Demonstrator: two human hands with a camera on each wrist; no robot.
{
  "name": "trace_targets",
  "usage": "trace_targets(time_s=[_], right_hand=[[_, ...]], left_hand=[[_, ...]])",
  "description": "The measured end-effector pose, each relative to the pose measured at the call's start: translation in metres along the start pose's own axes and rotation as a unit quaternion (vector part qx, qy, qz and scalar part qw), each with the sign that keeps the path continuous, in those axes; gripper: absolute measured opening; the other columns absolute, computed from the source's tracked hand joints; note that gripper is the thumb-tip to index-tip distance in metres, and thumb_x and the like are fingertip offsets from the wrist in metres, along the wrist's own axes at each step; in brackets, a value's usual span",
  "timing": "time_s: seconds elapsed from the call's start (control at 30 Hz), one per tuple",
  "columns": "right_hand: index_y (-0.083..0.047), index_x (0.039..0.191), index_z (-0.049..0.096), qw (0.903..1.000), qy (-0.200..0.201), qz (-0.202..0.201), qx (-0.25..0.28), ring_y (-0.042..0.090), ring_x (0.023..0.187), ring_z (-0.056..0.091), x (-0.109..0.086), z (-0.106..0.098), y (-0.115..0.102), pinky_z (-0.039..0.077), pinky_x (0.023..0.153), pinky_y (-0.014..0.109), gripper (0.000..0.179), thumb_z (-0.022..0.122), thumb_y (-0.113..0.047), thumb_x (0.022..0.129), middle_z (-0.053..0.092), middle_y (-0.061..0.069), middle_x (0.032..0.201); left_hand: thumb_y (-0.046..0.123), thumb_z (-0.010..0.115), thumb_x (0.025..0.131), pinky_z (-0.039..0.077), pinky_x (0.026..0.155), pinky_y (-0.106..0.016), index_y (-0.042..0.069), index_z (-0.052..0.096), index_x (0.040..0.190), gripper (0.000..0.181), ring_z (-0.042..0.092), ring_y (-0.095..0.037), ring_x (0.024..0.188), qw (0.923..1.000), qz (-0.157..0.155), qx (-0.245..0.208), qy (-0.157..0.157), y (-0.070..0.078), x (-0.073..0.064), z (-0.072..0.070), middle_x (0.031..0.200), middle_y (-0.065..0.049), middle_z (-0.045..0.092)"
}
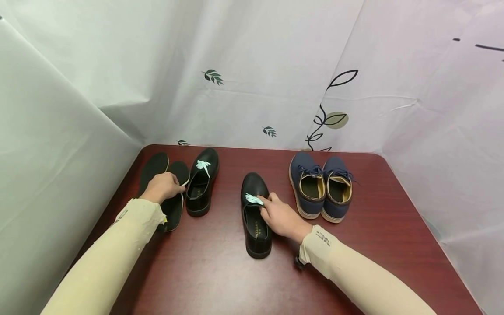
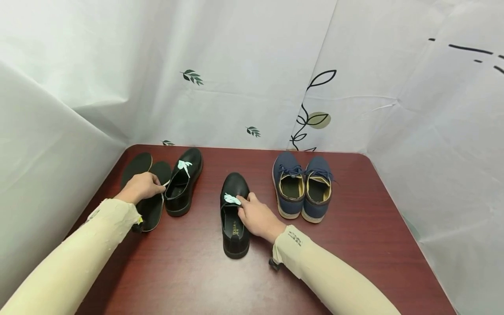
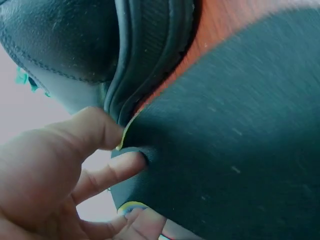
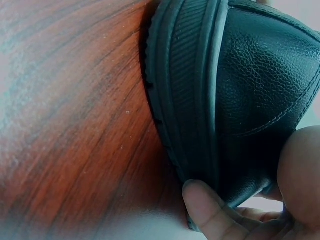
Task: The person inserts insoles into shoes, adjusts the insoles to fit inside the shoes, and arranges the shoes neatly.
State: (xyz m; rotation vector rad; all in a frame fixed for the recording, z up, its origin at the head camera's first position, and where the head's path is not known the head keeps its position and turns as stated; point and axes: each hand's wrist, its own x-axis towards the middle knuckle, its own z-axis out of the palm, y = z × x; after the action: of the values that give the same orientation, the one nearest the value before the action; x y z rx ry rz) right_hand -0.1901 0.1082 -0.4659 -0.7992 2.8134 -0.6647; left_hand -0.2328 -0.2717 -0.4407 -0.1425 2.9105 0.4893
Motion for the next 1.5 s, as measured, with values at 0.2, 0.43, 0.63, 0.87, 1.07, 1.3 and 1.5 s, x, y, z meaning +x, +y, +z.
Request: trace_targets(time_s=[0.2, 0.43, 0.63, 0.87, 1.07, 1.3, 1.5], right_hand=[[-0.014, 0.151, 0.047, 1.0, 0.002, -0.001, 0.001, 0.012, 0.058, 0.048, 0.0, 0.0, 0.001, 0.044, 0.058, 0.027, 0.048, 0.043, -0.028, 0.105, 0.047, 0.007, 0.105], [-0.015, 0.151, 0.047, 1.0, 0.003, 0.001, -0.004, 0.012, 0.058, 0.048, 0.0, 0.0, 0.0, 0.044, 0.058, 0.027, 0.047, 0.043, -0.029, 0.106, 0.048, 0.007, 0.105], [-0.014, 0.151, 0.047, 0.9999, 0.005, 0.009, -0.009, 0.014, 0.056, 0.048, 0.0, 0.001, -0.002, 0.044, 0.057, 0.028, 0.049, 0.043, -0.029, 0.105, 0.05, 0.008, 0.106], [-0.015, 0.152, 0.046, 0.9997, 0.011, 0.019, -0.012, 0.015, 0.051, 0.046, -0.001, 0.001, -0.002, 0.043, 0.054, 0.028, 0.049, 0.044, -0.03, 0.105, 0.05, 0.008, 0.105], [-0.014, 0.152, 0.046, 0.9997, 0.012, 0.015, -0.015, 0.015, 0.052, 0.046, 0.0, 0.001, -0.002, 0.043, 0.054, 0.028, 0.049, 0.044, -0.03, 0.105, 0.051, 0.008, 0.105], [-0.016, 0.152, 0.045, 0.9995, 0.014, 0.027, -0.013, 0.015, 0.05, 0.047, 0.0, 0.001, -0.003, 0.043, 0.054, 0.028, 0.05, 0.042, -0.03, 0.105, 0.052, 0.009, 0.108], [-0.013, 0.151, 0.046, 0.999, 0.021, 0.039, 0.003, 0.016, 0.05, 0.049, 0.002, 0.002, -0.004, 0.045, 0.056, 0.03, 0.05, 0.041, -0.029, 0.104, 0.05, 0.01, 0.106]], left_hand=[[0.023, 0.065, 0.088, 0.038, 0.053, -0.035, 0.016, 0.046, 0.05, 0.043, 0.044, -0.019, 0.053, 0.9996, 0.015, 0.021, 0.013, 0.004, -0.003, -0.002, 0.051, 0.003, 0.04], [0.016, 0.063, 0.087, 0.037, 0.051, -0.033, 0.018, 0.043, 0.048, 0.044, 0.043, -0.017, 0.048, 0.9995, 0.025, 0.015, -0.006, 0.0, -0.009, -0.004, 0.048, 0.005, 0.037], [0.019, 0.064, 0.082, 0.033, 0.049, -0.03, 0.021, 0.042, 0.047, 0.042, 0.035, -0.012, 0.048, 0.9996, 0.024, 0.0, -0.015, -0.004, -0.018, -0.004, 0.048, 0.008, 0.033], [0.023, 0.06, 0.085, 0.027, 0.049, -0.029, 0.019, 0.039, 0.053, 0.038, 0.028, -0.01, 0.048, 0.9992, 0.035, 0.016, -0.01, -0.001, -0.033, -0.011, 0.05, 0.008, 0.029], [0.024, 0.058, 0.089, 0.028, 0.052, -0.031, 0.014, 0.041, 0.065, 0.031, 0.032, -0.014, 0.053, 0.9991, 0.037, 0.019, -0.007, 0.004, -0.049, -0.021, 0.055, 0.005, 0.032], [0.022, 0.06, 0.084, 0.03, 0.052, -0.031, 0.014, 0.048, 0.065, 0.024, 0.039, -0.016, 0.055, 0.9983, 0.055, 0.004, 0.022, 0.013, -0.064, -0.033, 0.057, 0.003, 0.041], [0.022, 0.061, 0.08, 0.032, 0.052, -0.031, 0.017, 0.054, 0.064, 0.018, 0.044, -0.017, 0.055, 0.995, 0.086, -0.009, 0.049, 0.02, -0.073, -0.037, 0.055, 0.004, 0.047]])
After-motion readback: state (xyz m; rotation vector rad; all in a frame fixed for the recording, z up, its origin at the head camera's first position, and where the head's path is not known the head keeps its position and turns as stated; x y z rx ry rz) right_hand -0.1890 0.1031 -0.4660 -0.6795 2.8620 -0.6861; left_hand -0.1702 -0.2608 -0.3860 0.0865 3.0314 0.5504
